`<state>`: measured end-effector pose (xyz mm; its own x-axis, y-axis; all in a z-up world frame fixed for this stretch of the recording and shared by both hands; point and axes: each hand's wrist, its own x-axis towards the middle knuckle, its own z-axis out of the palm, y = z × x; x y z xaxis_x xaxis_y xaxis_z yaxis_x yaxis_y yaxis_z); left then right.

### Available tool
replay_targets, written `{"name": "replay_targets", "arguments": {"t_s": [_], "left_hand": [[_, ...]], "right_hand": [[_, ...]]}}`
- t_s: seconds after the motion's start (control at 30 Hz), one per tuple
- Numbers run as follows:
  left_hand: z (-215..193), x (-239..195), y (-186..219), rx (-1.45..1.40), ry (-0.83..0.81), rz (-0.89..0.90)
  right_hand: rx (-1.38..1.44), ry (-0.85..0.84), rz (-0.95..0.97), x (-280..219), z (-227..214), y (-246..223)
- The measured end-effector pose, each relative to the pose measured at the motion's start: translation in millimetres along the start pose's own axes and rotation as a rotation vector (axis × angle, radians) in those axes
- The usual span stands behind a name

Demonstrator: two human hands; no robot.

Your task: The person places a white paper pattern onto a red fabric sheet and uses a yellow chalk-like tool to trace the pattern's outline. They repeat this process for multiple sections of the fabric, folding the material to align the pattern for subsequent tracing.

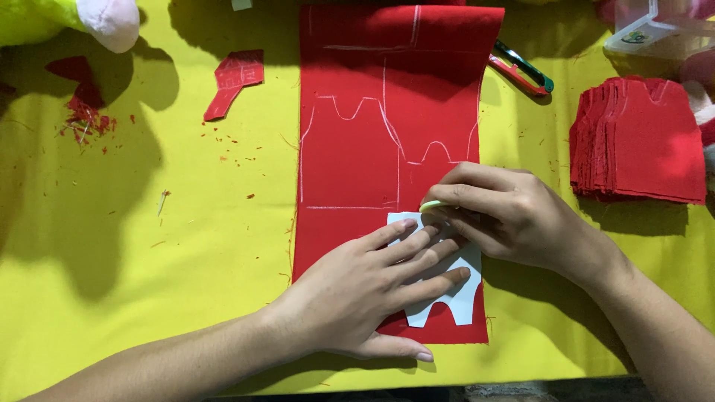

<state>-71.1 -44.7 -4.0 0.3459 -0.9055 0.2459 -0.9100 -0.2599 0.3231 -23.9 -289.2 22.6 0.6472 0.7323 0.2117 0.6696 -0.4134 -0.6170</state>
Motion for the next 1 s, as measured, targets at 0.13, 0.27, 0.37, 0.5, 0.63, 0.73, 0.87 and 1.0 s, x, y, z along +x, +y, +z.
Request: {"name": "replay_targets", "arguments": {"t_s": [0.13,0.27,0.37,0.5,0.63,0.73,0.87,1.0], "left_hand": [[-2,1,-1,-0.013,-0.005,0.006],[0,0,0,-0.005,-0.005,0.003],[1,0,0,-0.009,-0.007,-0.005],[3,-2,2,0.004,-0.007,-0.009],[3,-2,1,0.006,0.015,-0.007],[3,-2,0,-0.027,0.013,-0.007],[1,0,0,0.004,0.032,-0.004],[4,-1,1,-0.012,0.016,-0.017]], "right_hand": [[0.004,0.003,0.011,1,-1,-2],[-0.014,0.019,0.005,2,1,-2],[-0.039,0.028,-0.03,3,2,1],[-0.105,0.021,-0.064,3,5,4],[-0.114,0.008,-0.079,14,7,-1],[-0.127,0.007,-0.084,19,10,-1],[-0.14,0.013,-0.089,26,19,0],[-0.128,0.022,-0.093,30,25,-1]]}}
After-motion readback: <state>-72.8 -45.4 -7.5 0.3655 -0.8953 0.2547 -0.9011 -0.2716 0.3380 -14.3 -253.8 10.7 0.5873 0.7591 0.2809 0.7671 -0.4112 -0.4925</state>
